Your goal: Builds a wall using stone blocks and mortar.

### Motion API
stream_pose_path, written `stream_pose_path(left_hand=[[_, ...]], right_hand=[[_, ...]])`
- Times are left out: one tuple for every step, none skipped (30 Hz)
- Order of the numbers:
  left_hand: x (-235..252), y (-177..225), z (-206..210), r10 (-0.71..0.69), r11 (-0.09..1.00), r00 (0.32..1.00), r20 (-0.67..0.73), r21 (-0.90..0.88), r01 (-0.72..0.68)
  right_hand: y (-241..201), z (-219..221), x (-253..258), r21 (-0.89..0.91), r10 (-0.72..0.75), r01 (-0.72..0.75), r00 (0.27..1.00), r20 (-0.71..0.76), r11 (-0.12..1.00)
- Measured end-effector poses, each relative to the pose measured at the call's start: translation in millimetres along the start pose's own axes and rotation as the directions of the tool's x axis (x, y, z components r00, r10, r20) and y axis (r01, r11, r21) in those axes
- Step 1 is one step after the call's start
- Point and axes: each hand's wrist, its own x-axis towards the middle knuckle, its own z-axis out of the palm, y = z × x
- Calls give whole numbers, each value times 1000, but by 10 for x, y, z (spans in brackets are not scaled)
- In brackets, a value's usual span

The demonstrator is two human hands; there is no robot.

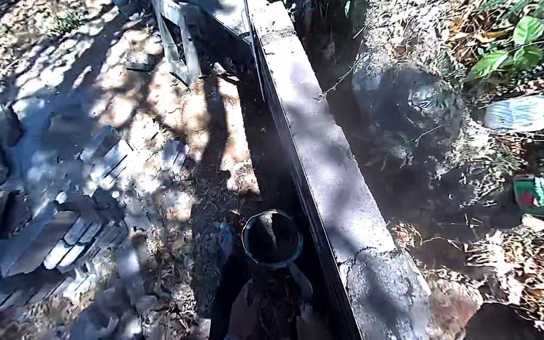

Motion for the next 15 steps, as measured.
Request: stream_pose_path(left_hand=[[24, -69, -50, 8, 1000, 1000, -8, -7, -8], [69, -125, -107, 13, 1000, 1000, -14, -20, -13], [126, -189, -178, 16, 999, 1000, -20, -35, -17], [182, -258, -264, 20, 999, 1000, -21, -42, -21], [294, -318, -348, 37, 999, 999, -27, -34, -38], [422, -380, -455, 50, 999, 998, -31, -14, -51], [540, -435, -598, 48, 999, 998, -27, 9, -48], [643, -477, -754, 37, 999, 999, -27, 24, -37], [738, -504, -920, 28, 999, 999, -41, 25, -27], [877, -519, -1092, 18, 1000, 998, -62, 12, -18], [1027, -552, -1275, 4, 1000, 997, -79, -14, -5], [1140, -632, -1479, -30, 999, 995, -90, -37, 27], [1246, -749, -1687, -64, 997, 993, -97, -59, 59], [1360, -877, -1869, -96, 992, 990, -99, -91, 87], [1465, -1011, -2023, -127, 985, 988, -89, -132, 115]], right_hand=[[-143, 12, 194, -31, 18, -17, 1000, 14, 999], [-272, 11, 424, -43, 34, -32, 998, 47, 999], [-375, 46, 669, -56, 38, -35, 997, 61, 998], [-463, 97, 897, -60, 43, -39, 997, 68, 997], [-540, 139, 1156, -65, 54, -50, 997, 62, 997], [-630, 186, 1395, -87, 87, -82, 994, 63, 993], [-720, 256, 1603, -96, 135, -127, 988, 80, 987], [-799, 339, 1793, -103, 180, -169, 978, 109, 980], [-884, 418, 1971, -108, 210, -196, 968, 135, 975], [-973, 475, 2184, -122, 224, -207, 964, 145, 971], [-1074, 524, 2384, -142, 231, -210, 962, 146, 967], [-1200, 582, 2507, -176, 233, -208, 963, 138, 962], [-1353, 628, 2585, -200, 220, -197, 970, 104, 960], [-1529, 634, 2643, -187, 180, -170, 983, 41, 968], [-1717, 635, 2702, -143, 131, -133, 991, -23, 981]])
